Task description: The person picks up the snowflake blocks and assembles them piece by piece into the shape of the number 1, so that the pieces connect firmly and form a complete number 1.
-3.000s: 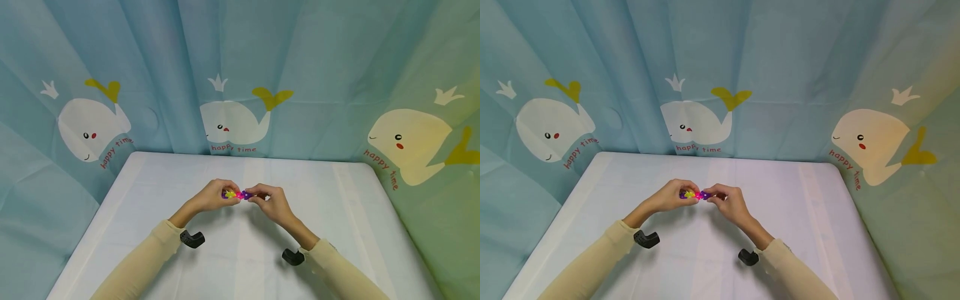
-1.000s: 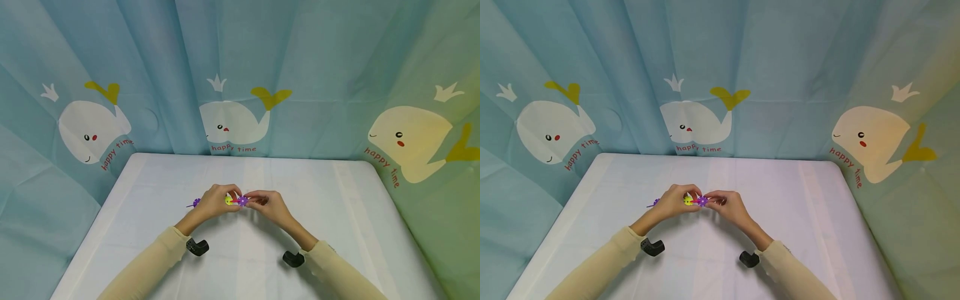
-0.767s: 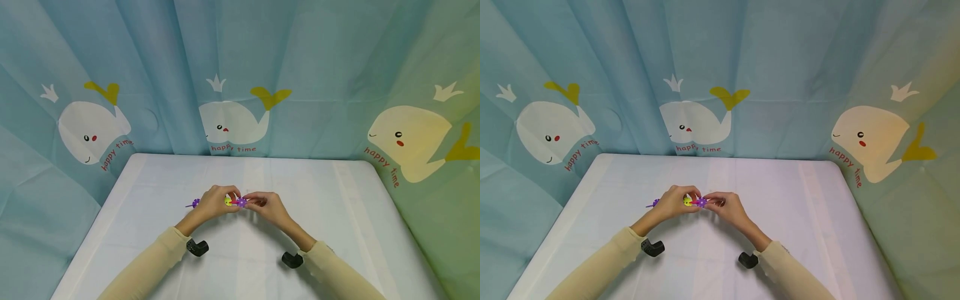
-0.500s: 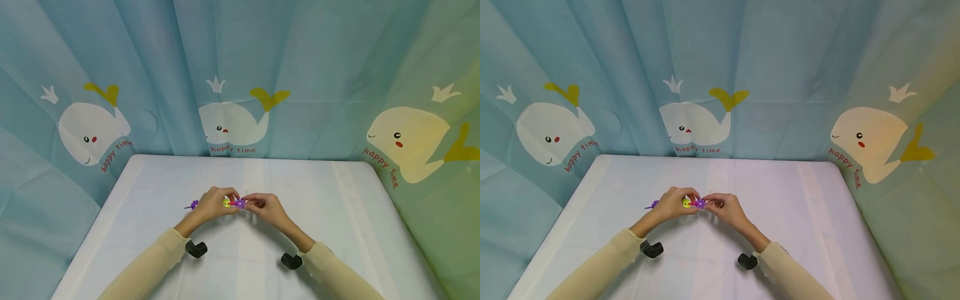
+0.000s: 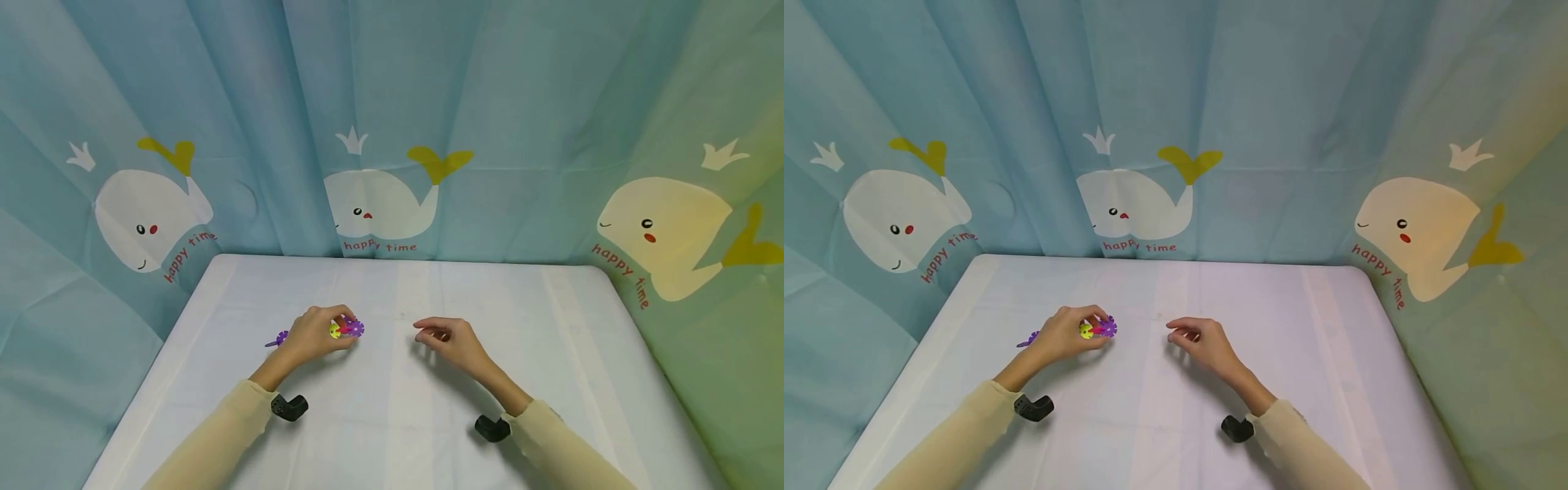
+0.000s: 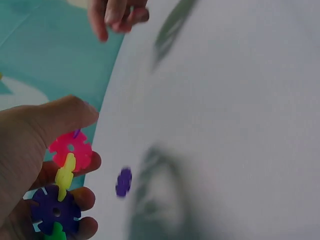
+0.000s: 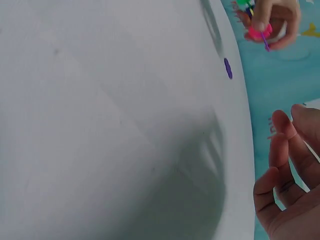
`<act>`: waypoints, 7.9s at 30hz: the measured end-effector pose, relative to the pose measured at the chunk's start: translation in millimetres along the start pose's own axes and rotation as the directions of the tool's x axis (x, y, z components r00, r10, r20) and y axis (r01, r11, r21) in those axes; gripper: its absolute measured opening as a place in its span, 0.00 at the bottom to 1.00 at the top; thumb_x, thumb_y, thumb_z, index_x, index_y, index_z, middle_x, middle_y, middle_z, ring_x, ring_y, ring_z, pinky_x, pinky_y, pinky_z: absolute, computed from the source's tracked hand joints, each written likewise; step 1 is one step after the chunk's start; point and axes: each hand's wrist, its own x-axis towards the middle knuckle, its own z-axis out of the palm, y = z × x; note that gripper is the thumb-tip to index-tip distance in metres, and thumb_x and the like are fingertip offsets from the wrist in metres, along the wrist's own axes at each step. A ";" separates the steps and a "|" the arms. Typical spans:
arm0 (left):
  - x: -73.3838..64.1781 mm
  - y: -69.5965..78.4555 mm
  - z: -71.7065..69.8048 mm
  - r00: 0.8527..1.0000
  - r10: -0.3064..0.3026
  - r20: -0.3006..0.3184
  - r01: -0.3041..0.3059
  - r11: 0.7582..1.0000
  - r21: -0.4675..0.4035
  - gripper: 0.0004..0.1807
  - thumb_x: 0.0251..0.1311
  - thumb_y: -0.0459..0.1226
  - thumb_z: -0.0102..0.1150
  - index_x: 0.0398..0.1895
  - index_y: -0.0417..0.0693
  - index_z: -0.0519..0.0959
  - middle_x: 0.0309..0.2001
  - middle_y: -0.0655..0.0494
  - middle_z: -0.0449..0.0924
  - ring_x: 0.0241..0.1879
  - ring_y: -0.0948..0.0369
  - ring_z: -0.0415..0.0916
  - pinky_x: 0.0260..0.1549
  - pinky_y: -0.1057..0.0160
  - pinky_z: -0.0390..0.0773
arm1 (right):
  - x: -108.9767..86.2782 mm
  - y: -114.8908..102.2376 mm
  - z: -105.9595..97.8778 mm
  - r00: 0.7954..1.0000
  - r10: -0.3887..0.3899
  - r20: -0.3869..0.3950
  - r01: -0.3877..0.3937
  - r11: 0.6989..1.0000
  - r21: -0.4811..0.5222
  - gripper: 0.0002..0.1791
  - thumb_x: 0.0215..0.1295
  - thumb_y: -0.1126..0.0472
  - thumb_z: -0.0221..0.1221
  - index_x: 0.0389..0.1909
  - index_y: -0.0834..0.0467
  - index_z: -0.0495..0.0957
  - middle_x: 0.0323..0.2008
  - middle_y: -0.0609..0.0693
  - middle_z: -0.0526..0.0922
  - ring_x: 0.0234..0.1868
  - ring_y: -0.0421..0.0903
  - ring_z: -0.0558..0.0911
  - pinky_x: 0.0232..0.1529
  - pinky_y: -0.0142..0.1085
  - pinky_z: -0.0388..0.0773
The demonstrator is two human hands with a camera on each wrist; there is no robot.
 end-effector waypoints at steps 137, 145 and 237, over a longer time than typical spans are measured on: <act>27.3 20.7 -4.2 0.995 0.077 0.065 -0.071 0.993 -0.097 0.15 0.59 0.40 0.74 0.48 0.48 0.84 0.39 0.56 0.86 0.38 0.61 0.79 0.44 0.57 0.82 | 4.6 -6.7 -36.0 0.997 0.027 -0.077 -0.029 0.999 -0.026 0.14 0.59 0.66 0.73 0.47 0.59 0.88 0.33 0.49 0.89 0.32 0.44 0.85 0.36 0.32 0.82; 35.0 30.0 -1.1 0.991 0.090 0.101 -0.081 0.993 -0.091 0.16 0.60 0.40 0.73 0.49 0.49 0.84 0.40 0.57 0.86 0.39 0.62 0.79 0.43 0.61 0.81 | 7.5 -10.1 -37.4 0.998 0.010 -0.062 -0.010 1.000 0.006 0.13 0.59 0.64 0.74 0.46 0.57 0.88 0.34 0.48 0.89 0.32 0.42 0.85 0.36 0.33 0.82; 54.4 70.8 15.0 0.973 0.033 0.227 0.068 0.903 -0.424 0.22 0.63 0.41 0.72 0.57 0.44 0.79 0.39 0.55 0.85 0.30 0.61 0.78 0.30 0.64 0.78 | 4.6 -5.4 15.6 0.955 -0.046 -0.294 0.127 0.956 0.264 0.18 0.65 0.75 0.65 0.55 0.66 0.78 0.36 0.65 0.87 0.22 0.39 0.75 0.23 0.28 0.73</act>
